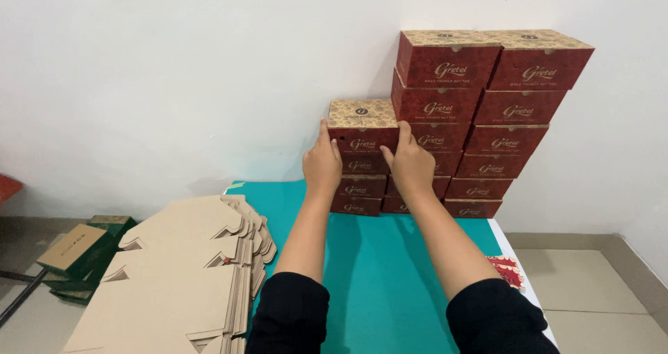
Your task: The person assembles a flat cardboard piece into a box by folding the sides and tucking the flaps. They then place a small red packet inside the box and close the lid. The person repeats the process with another flat cardboard piece.
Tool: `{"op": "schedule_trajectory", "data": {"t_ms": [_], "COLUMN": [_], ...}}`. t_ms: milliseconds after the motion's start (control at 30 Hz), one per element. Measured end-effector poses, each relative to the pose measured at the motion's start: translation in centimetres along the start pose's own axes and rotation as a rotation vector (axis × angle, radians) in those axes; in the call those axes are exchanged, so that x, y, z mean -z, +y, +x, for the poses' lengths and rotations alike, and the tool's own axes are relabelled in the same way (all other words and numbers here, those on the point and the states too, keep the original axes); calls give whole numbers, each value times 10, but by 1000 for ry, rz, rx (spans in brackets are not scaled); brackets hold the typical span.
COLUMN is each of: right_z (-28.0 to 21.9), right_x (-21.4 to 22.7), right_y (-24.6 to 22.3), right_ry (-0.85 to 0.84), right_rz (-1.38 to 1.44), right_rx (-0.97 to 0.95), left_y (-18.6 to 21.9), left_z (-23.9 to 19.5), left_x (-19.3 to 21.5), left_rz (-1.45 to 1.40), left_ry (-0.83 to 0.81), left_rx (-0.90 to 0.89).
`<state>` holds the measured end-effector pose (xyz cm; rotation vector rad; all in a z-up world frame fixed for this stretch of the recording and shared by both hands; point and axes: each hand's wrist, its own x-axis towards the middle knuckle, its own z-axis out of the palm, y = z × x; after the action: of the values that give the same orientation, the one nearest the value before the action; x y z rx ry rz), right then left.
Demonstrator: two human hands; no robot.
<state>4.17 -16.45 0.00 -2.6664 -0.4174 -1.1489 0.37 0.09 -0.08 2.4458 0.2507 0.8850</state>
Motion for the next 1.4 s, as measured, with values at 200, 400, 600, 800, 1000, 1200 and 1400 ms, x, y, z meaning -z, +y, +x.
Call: {"op": "schedule_trajectory", "data": {"t_ms": [200, 400, 600, 800, 1000, 1200, 1400], "right_z": [-12, -77, -179, -245, -309, -294, -243], "right_x": [9, 16, 33, 70, 15, 47, 91], "right_y": [-2, -49, -174, -265, -285, -276, -261], "right_ry": [112, 30, -494, -765, -403, -589, -1037], "right_rz": [-40, 393, 786, 681, 515, 586, 861], "right_rx": [78, 316, 754, 1073, 1154, 938, 721], "left_y": [-12, -77, -179, -242, -284, -242, -167], "left_z": [-1, -76, -182, -264, -311, -316, -316], "left_x": [11, 102, 219, 288, 296, 313, 336], "left_rz": [-21, 324, 519, 648, 557, 424, 373], "left_ry": [-120, -364, -483, -542, -598, -525, -540], "left_rx": [-1, -149, 136, 416, 590, 634, 559]}}
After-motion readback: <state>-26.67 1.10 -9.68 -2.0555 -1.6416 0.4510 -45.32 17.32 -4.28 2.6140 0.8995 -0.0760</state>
